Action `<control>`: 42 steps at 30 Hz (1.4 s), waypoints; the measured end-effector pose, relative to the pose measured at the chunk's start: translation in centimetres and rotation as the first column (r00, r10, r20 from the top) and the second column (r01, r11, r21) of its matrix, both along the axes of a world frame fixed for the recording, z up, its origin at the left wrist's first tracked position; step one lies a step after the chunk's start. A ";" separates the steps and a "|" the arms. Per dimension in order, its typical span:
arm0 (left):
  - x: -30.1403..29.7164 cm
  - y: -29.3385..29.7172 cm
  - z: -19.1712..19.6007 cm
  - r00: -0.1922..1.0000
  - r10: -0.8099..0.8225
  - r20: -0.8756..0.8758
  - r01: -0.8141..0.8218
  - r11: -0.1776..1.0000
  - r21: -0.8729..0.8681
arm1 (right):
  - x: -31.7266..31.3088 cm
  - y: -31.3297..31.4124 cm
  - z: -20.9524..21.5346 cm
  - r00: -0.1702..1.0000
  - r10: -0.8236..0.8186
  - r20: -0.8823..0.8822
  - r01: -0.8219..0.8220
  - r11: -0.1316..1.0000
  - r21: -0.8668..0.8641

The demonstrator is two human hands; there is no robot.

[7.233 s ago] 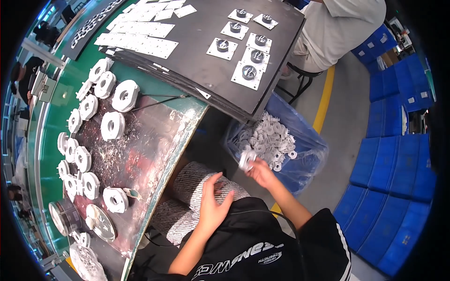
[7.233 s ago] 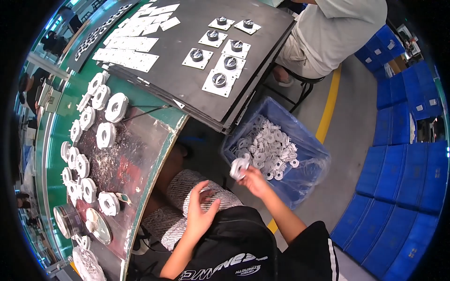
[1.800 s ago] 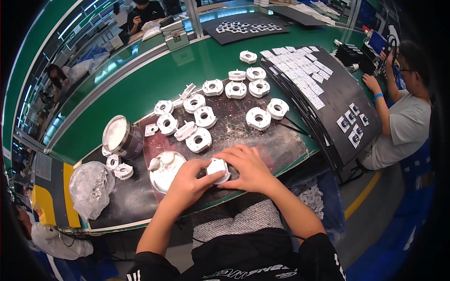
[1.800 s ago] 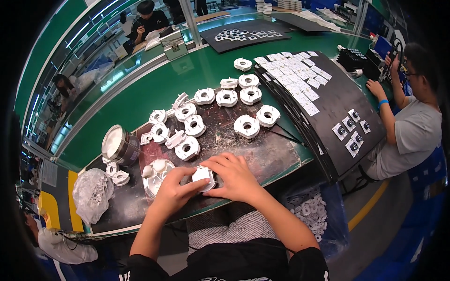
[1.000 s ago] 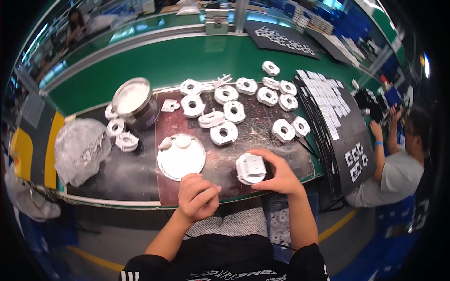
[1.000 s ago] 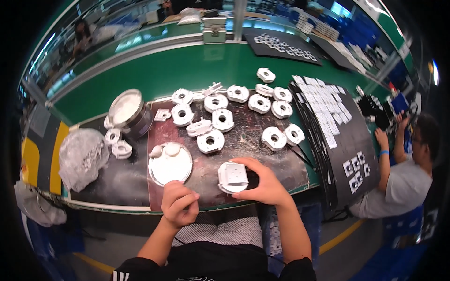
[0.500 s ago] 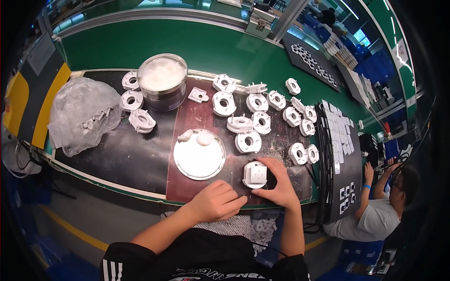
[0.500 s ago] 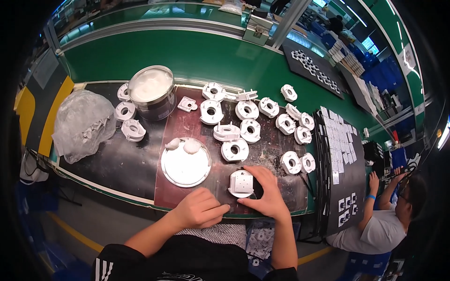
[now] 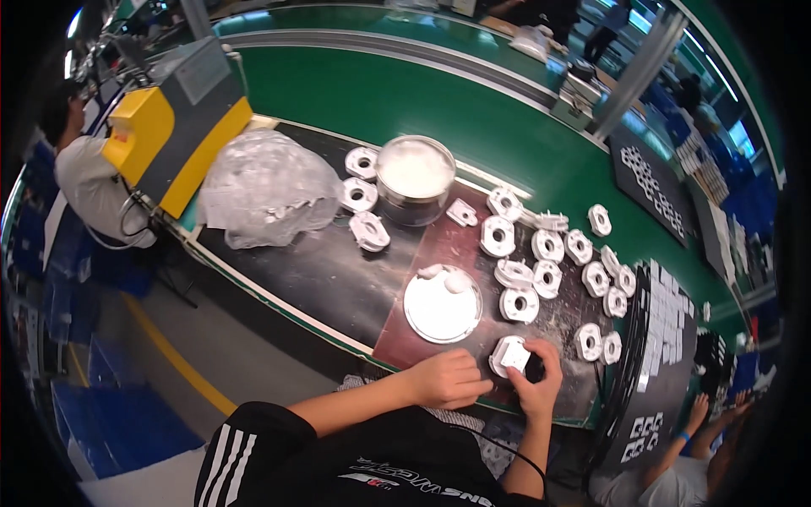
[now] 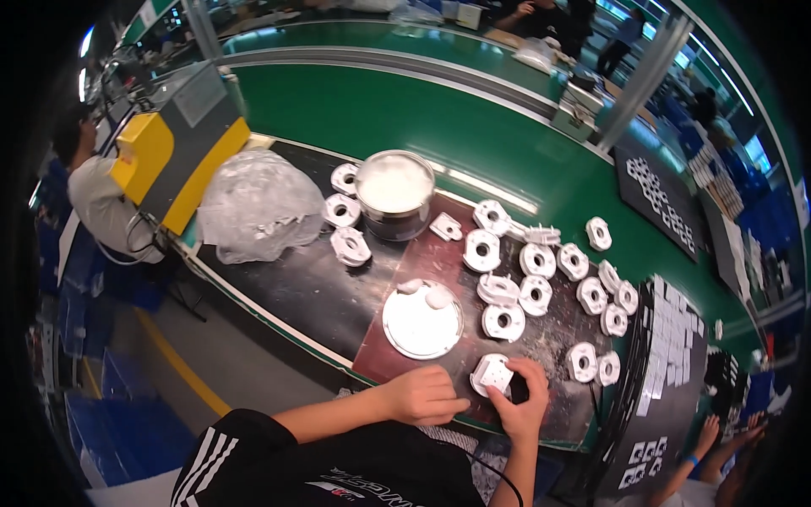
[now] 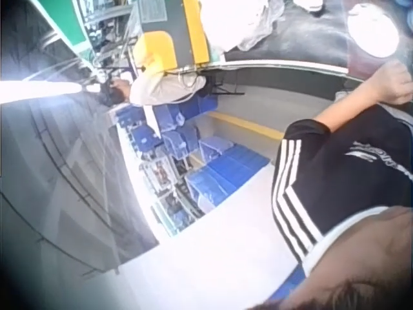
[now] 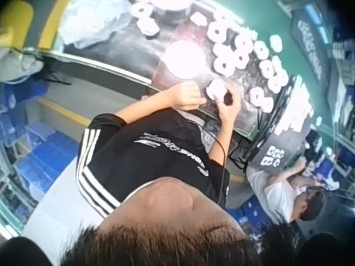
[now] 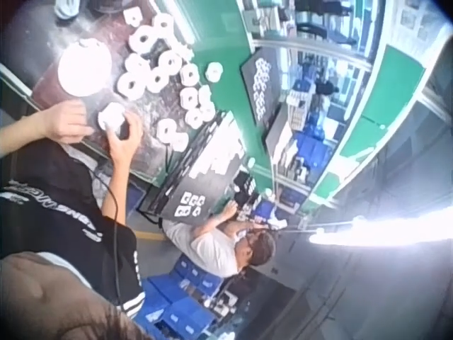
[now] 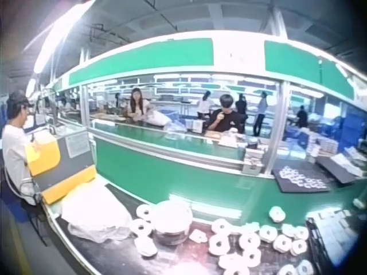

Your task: Applying thermal paste and assembling components for industrial light fixtures at an assembly station.

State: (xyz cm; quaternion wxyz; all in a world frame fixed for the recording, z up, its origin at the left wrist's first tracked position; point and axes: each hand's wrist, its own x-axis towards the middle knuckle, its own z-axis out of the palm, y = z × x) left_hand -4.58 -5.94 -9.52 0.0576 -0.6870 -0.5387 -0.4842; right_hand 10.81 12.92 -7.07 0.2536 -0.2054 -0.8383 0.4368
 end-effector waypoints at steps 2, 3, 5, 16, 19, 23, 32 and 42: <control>-0.1 -0.8 1.1 1.000 -0.008 0.024 0.007 1.000 0.020 | 0.1 0.1 -0.8 1.000 0.008 -0.026 -0.008 1.000 0.011; -0.6 -1.5 2.0 1.000 0.026 0.005 -0.027 0.998 0.049 | 0.1 0.2 -1.2 0.999 0.013 -0.034 -0.013 1.000 0.000; -2.4 -3.5 3.3 0.969 0.246 -0.034 -0.242 0.967 0.084 | 0.0 0.1 -1.4 0.999 0.019 -0.049 -0.019 1.000 -0.001; -23.1 -14.4 7.2 0.210 0.841 -0.498 -0.905 -0.026 -0.425 | 0.4 0.0 -0.3 1.000 -0.005 0.020 0.004 0.997 0.077; -25.2 -14.9 5.6 0.273 0.760 -0.589 -0.883 -0.046 -0.468 | 0.1 0.0 0.1 1.000 0.002 0.003 -0.002 0.992 0.123; -25.7 -15.3 4.5 0.197 0.761 -0.618 -0.903 -0.105 -0.417 | 0.1 0.3 -0.1 1.000 0.021 -0.014 -0.019 0.986 0.168; -27.7 -15.6 3.6 0.270 0.684 -0.677 -0.912 -0.045 -0.409 | 0.5 0.2 0.5 1.000 0.006 0.029 -0.010 0.992 0.124; -22.0 -13.9 7.1 0.416 0.771 -0.482 -0.907 0.316 -0.278 | 0.4 0.3 0.5 1.000 0.018 0.002 -0.018 0.993 0.120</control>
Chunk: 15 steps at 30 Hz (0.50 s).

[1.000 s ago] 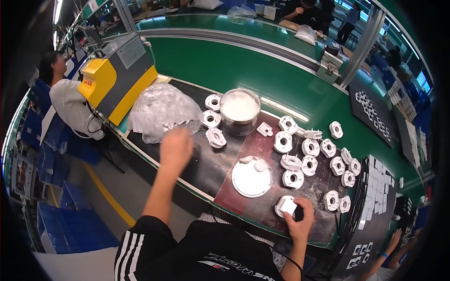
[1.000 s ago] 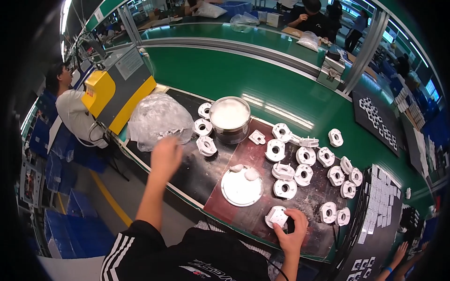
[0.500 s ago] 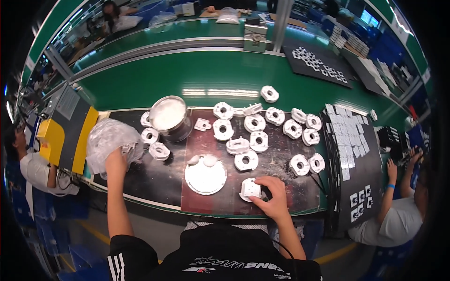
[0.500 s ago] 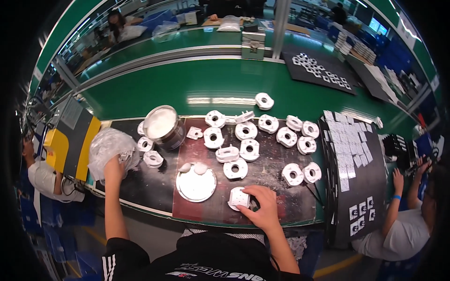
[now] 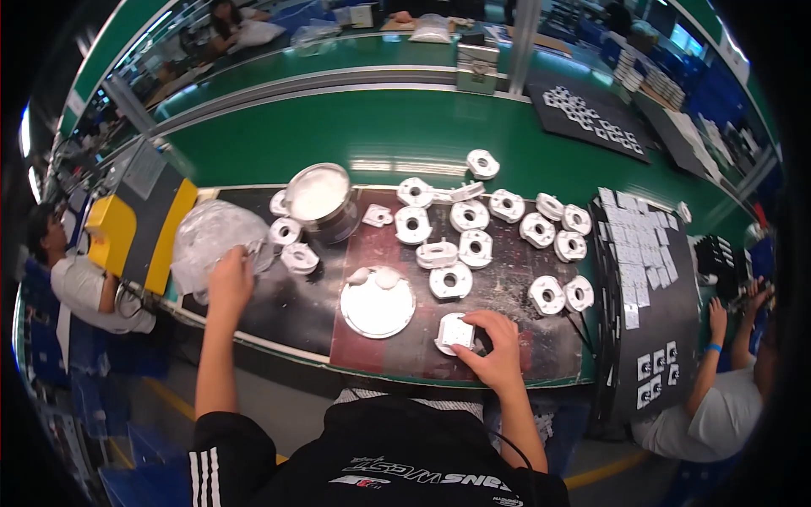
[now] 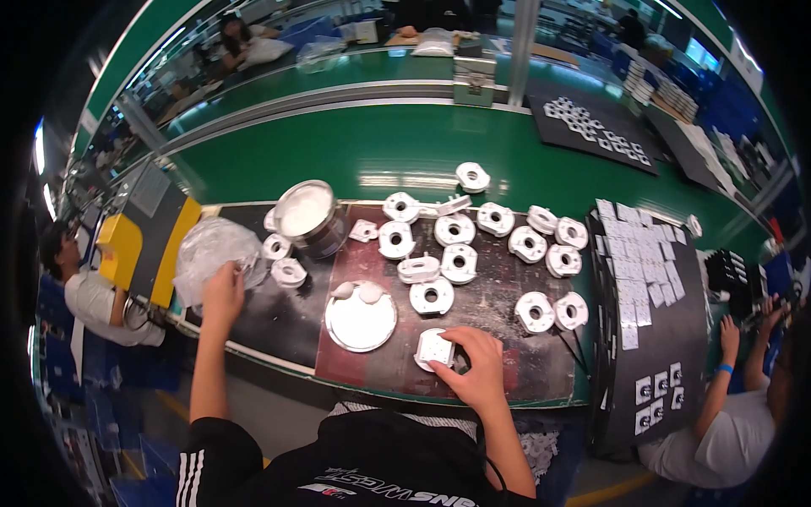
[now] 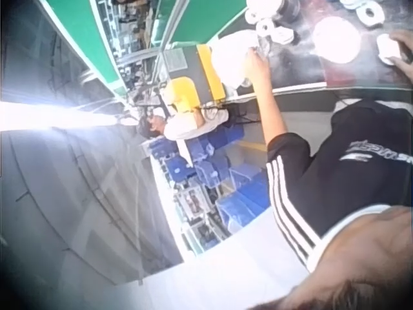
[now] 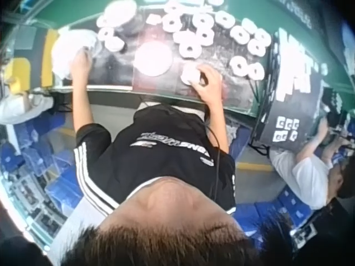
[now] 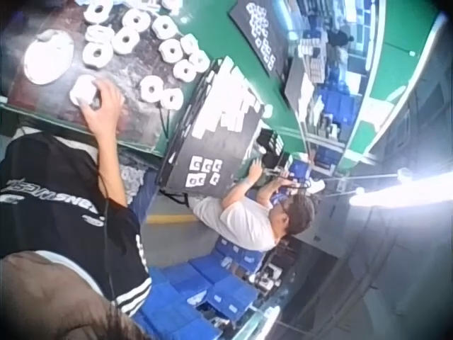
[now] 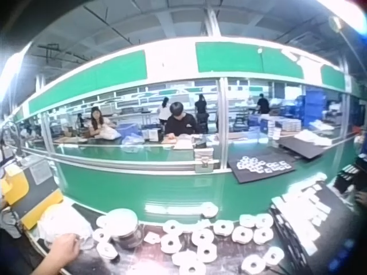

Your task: Applying thermal paste and assembling components for industrial light fixtures at an assembly station.

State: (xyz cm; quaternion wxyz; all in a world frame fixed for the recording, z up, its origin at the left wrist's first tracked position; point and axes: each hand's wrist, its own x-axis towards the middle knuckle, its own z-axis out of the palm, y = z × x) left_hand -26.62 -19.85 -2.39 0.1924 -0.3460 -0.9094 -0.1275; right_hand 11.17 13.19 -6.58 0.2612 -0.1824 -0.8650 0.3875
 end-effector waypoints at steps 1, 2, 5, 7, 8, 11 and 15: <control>1.6 0.6 0.4 0.999 -0.025 0.046 0.019 0.991 0.130 | 0.1 0.0 -0.1 1.000 -0.003 -0.002 0.003 1.000 0.001; 3.5 1.2 0.6 0.980 -0.027 0.199 -0.033 0.956 0.293 | 0.1 0.0 -0.1 1.000 -0.004 -0.008 0.004 1.000 -0.008; 7.5 2.1 -0.1 0.706 -0.367 0.606 -0.290 0.631 0.719 | 0.3 -0.1 -0.1 1.000 0.025 -0.016 -0.025 1.000 -0.006; 11.5 3.5 -0.1 0.474 -0.640 0.605 -0.486 0.383 0.786 | 0.3 0.0 -0.3 0.992 -0.026 -0.121 0.022 0.999 -0.041; 13.6 4.4 0.1 0.395 -0.722 0.568 -0.571 0.291 0.768 | 0.6 -0.1 -0.3 0.993 -0.025 -0.118 0.020 0.999 -0.039; 20.1 6.6 0.7 0.223 -0.846 0.484 -0.678 0.222 0.701 | 1.7 -0.8 0.8 0.966 -0.015 -0.259 0.061 0.983 0.172; 27.9 8.5 0.3 0.066 -0.928 0.367 -0.715 0.212 0.666 | 1.6 -5.1 5.8 0.909 0.334 -0.250 -0.349 0.937 -0.017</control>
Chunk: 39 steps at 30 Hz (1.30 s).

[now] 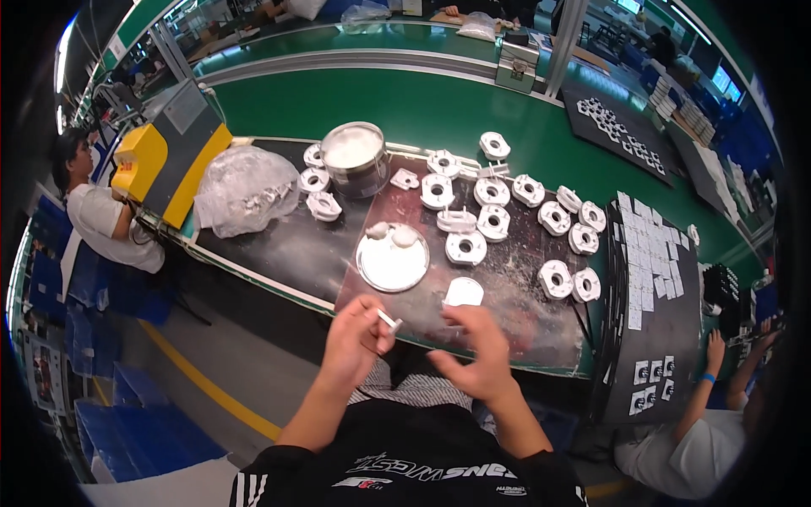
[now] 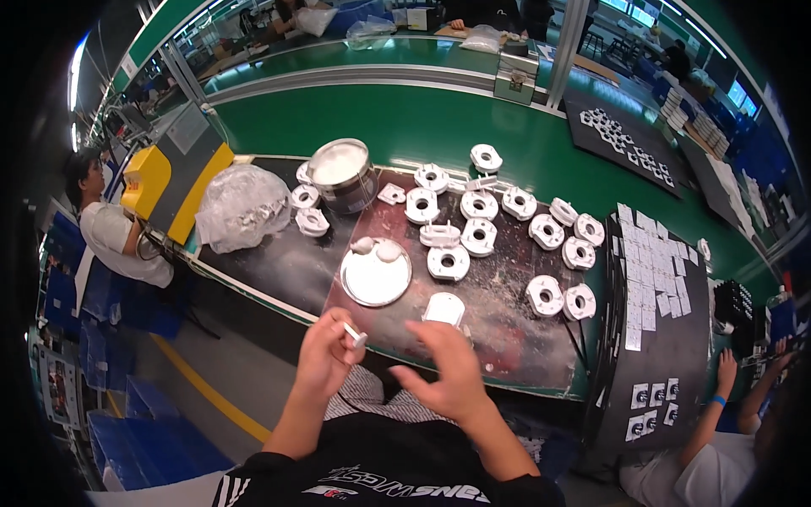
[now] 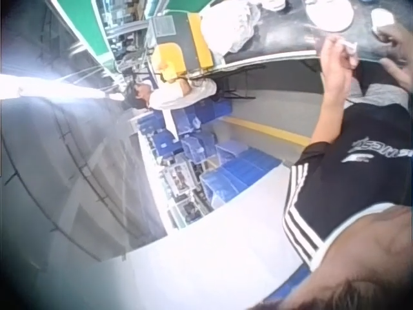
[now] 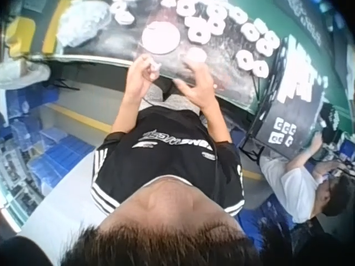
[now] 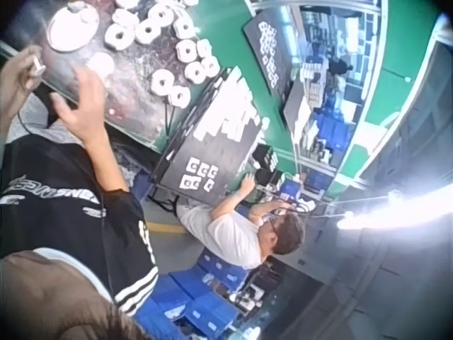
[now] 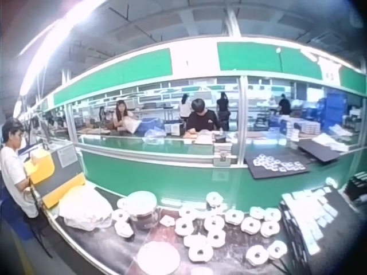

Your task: Applying thermal paste and assembling components for industrial light fixtures at an assembly station.

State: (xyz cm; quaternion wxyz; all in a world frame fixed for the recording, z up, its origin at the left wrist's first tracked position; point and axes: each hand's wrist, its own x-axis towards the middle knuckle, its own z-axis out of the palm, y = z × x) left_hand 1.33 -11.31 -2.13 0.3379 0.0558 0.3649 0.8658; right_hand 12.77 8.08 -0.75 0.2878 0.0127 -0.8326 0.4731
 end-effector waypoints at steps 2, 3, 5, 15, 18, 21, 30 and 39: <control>2.8 0.6 -0.9 0.998 0.006 -0.068 -0.010 0.998 -0.060 | -0.7 -1.0 0.4 0.993 0.103 -0.058 -0.098 0.992 0.081; 3.9 0.7 -1.3 0.994 0.018 -0.106 -0.028 0.995 -0.096 | -0.3 -1.2 0.0 0.993 0.103 -0.056 -0.098 0.991 0.086; 5.2 0.3 -1.8 0.996 0.057 -0.067 -0.062 0.996 -0.068 | 0.1 -1.8 -0.9 0.964 0.263 0.039 -0.258 0.961 -0.096; 5.4 -2.6 -2.5 0.954 -0.116 -0.277 0.046 0.968 -0.246 | -0.2 -3.4 -0.8 0.906 0.375 0.196 -0.226 0.820 -0.526; 4.8 -2.1 -3.8 0.986 -0.043 -0.160 0.023 0.992 -0.122 | -1.0 -4.1 -0.9 0.927 0.369 0.066 -0.237 0.716 -0.657; 4.9 -0.3 -3.6 0.968 -0.073 -0.238 0.028 0.982 -0.186 | -0.8 -3.7 -2.9 0.966 0.245 0.078 -0.153 0.791 -0.593; -7.9 5.2 5.6 0.368 -0.539 -0.757 -0.098 0.788 -0.608 | 1.7 0.4 -5.0 0.915 -0.389 0.106 0.357 0.659 -0.662; -30.7 28.5 0.4 -0.086 -0.842 -0.532 -0.685 0.438 -0.583 | 3.1 3.5 -8.3 0.770 -0.636 0.055 0.637 0.759 -0.137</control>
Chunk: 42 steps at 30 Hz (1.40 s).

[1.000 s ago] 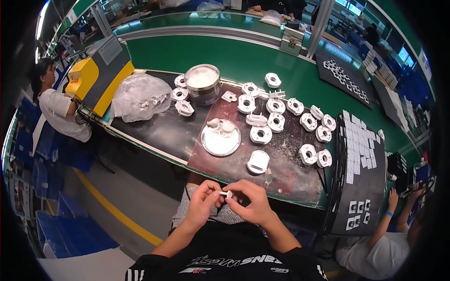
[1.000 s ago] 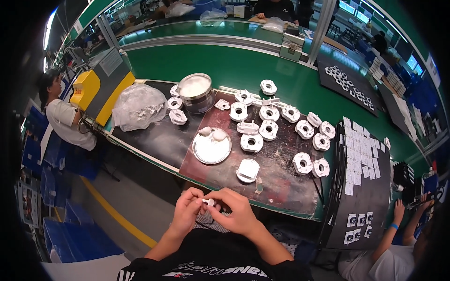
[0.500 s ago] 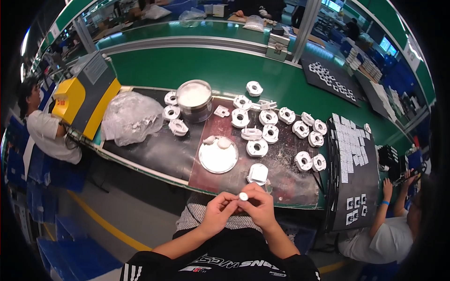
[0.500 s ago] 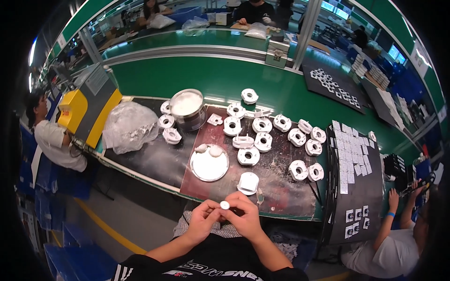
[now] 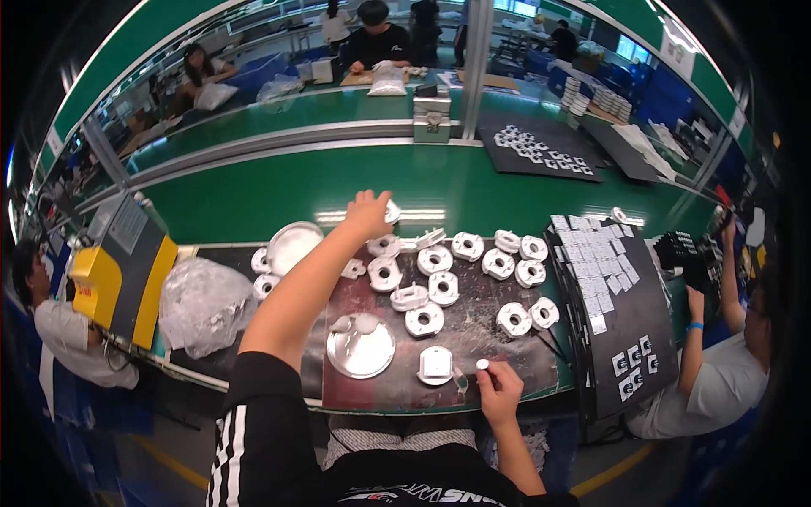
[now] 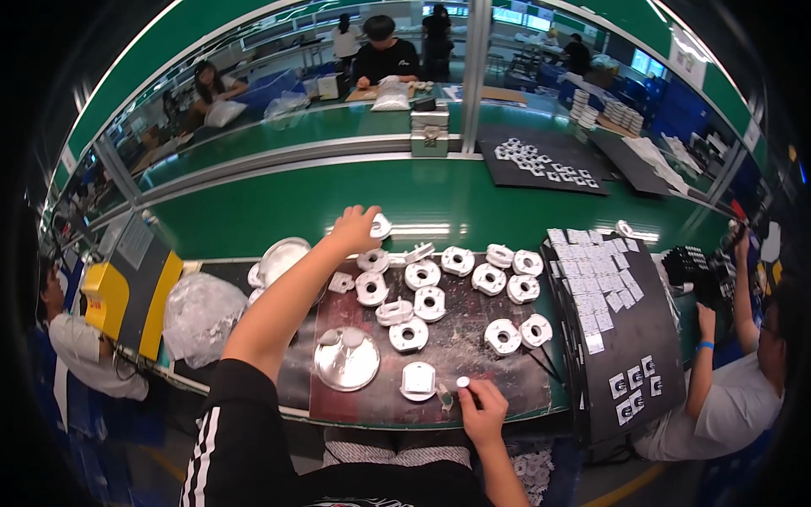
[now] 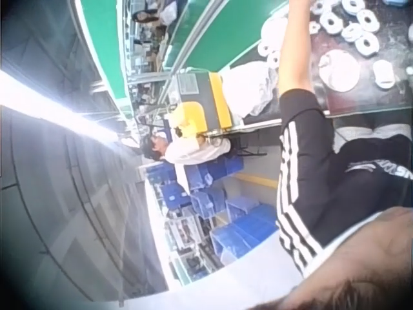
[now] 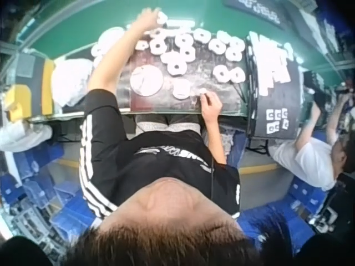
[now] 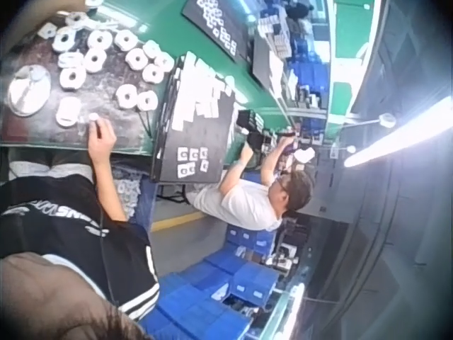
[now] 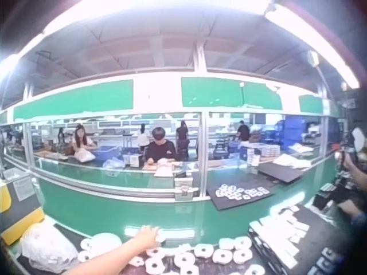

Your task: Applying thermal paste and assembling components for industrial light fixtures at an assembly station.

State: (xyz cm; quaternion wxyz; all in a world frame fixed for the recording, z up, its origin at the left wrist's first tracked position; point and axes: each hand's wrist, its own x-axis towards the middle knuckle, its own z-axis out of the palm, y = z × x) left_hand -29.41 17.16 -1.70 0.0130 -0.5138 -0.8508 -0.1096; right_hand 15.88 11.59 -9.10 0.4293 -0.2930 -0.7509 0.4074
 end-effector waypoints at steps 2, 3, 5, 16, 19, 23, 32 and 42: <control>-2.2 2.0 -2.1 0.999 0.021 0.028 -0.019 0.996 -0.082 | -0.1 -0.2 0.7 0.999 -0.007 0.032 0.003 0.993 0.117; -3.2 2.4 -3.1 0.998 0.040 0.047 -0.034 0.992 -0.124 | -0.3 -0.4 0.9 0.999 0.002 0.033 -0.006 0.990 0.143; -5.6 2.0 -4.2 0.993 0.042 0.107 -0.031 0.994 -0.102 | -0.7 -0.4 1.3 0.999 0.028 0.024 -0.032 0.986 0.165; 13.8 1.6 4.4 0.603 -0.726 0.331 0.727 0.671 0.145 | 0.2 -0.1 0.2 1.000 0.003 0.012 -0.003 1.000 0.005; 17.7 0.8 2.9 0.670 -0.700 0.248 0.724 0.689 -0.009 | 0.0 -0.3 -0.1 0.997 0.075 -0.018 -0.076 0.996 -0.038; 18.7 0.6 -0.5 0.727 -0.683 0.069 0.685 0.728 -0.014 | -0.1 -0.7 -1.2 0.969 0.176 -0.176 -0.221 0.933 -0.283; 19.4 -18.4 0.8 0.905 -0.417 0.089 0.129 0.466 0.876 | -1.1 1.0 7.0 0.943 0.331 -0.026 -0.331 0.944 -0.014; 19.4 -30.5 -7.5 0.971 0.122 0.208 -0.241 0.503 0.830 | -17.0 2.6 10.4 0.641 0.628 0.442 -0.762 0.591 0.264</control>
